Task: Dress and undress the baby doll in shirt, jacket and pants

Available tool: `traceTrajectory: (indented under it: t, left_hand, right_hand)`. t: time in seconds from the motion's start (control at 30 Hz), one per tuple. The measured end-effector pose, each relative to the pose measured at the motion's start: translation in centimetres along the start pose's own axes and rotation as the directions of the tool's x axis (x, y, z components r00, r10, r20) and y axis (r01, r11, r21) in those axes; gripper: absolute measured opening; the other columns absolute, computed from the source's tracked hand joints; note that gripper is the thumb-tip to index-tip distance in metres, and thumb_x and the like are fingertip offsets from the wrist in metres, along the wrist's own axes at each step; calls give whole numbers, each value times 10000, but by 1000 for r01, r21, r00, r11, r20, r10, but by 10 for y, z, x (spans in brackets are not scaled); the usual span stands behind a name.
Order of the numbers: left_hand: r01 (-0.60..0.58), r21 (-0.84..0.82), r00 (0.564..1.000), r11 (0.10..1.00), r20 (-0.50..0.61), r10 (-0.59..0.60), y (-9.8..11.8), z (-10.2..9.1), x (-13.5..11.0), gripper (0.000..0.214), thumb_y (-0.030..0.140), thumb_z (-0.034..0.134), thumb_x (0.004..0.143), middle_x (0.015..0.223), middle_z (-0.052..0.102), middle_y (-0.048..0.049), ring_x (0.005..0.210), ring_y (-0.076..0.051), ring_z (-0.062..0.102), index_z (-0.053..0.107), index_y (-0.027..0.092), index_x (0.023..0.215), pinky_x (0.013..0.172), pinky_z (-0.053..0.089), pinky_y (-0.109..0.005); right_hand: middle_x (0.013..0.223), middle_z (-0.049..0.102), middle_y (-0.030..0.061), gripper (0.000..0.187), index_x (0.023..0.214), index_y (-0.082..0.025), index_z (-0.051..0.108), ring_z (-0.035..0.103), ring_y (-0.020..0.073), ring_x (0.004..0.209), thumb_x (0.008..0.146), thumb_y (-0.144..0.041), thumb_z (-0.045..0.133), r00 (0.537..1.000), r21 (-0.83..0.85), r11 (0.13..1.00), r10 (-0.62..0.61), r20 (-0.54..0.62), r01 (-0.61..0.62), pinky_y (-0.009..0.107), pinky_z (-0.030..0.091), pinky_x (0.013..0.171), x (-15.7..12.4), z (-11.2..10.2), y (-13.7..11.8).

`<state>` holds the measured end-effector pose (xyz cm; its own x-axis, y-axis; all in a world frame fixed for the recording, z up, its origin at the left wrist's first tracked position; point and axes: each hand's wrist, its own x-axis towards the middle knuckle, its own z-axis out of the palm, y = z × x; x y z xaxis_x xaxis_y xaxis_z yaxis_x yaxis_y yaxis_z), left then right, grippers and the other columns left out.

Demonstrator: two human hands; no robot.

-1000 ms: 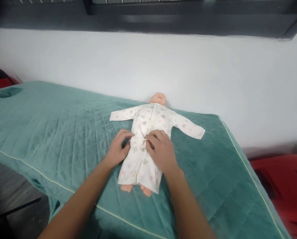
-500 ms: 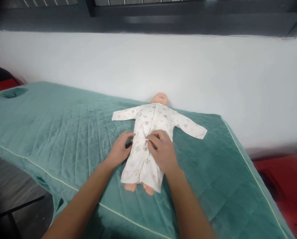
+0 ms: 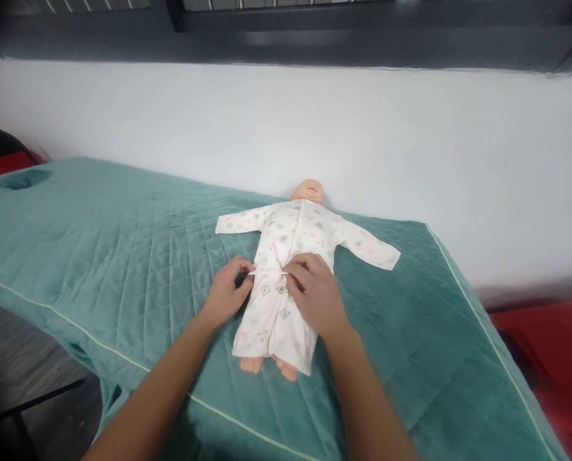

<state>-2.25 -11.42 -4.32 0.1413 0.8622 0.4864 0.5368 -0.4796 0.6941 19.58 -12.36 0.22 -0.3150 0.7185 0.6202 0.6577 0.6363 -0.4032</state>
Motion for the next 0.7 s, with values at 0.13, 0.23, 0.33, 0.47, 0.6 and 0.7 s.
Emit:
traceTrajectory:
  t: [0.13,0.23,0.33,0.47,0.6,0.7]
  left_hand:
    - [84,-82,996,993,20,-83,-6,0,6,200,92,480,835,923,640,-22,875,-181,613,567,223,960,824,510,-347]
    - [99,29,988,995,-119,-95,-24,-1,23,252,147,498,859,1085,649,-86,1061,-237,613,584,205,1088,940,509,-417]
    - [147,312,980,939,-176,-95,-49,-6,49,480,161,542,836,1373,543,-175,1323,-339,481,539,177,1315,1067,432,-530]
    - [288,508,958,812,-140,-252,-79,-17,80,617,206,499,883,1561,388,-201,1464,-381,331,415,169,1493,1150,336,-572]
    - [323,588,934,741,-72,-349,-98,-27,96,597,227,382,948,1576,398,-180,1463,-326,367,354,154,1540,1200,276,-534]
    - [325,613,928,720,-60,-367,-108,-33,100,592,161,337,943,1586,397,-151,1480,-283,350,364,159,1535,1218,247,-520]
  right_hand:
    - [992,667,50,142,952,-244,698,612,223,951,946,-173,575,999,-27,999,-38,30,39,421,478,857,-1,-3,6]
    - [1013,674,44,136,1027,-259,700,618,222,972,943,-203,609,1000,11,1000,-29,12,29,416,478,862,-2,-3,8]
    - [1023,680,42,146,1057,-269,699,620,224,998,939,-222,627,1000,54,999,-4,-14,4,412,489,874,-3,-2,7]
    - [1020,687,44,121,1024,-272,706,625,230,990,940,-235,627,1000,62,998,16,-13,-16,423,493,870,-3,-2,5]
    - [1013,691,47,119,1005,-274,711,630,233,986,937,-233,622,999,85,996,30,-29,-27,434,499,879,-2,-2,5]
    - [1006,689,54,109,981,-271,712,638,233,976,929,-235,623,995,147,987,71,-76,-59,423,516,857,-2,-4,3]
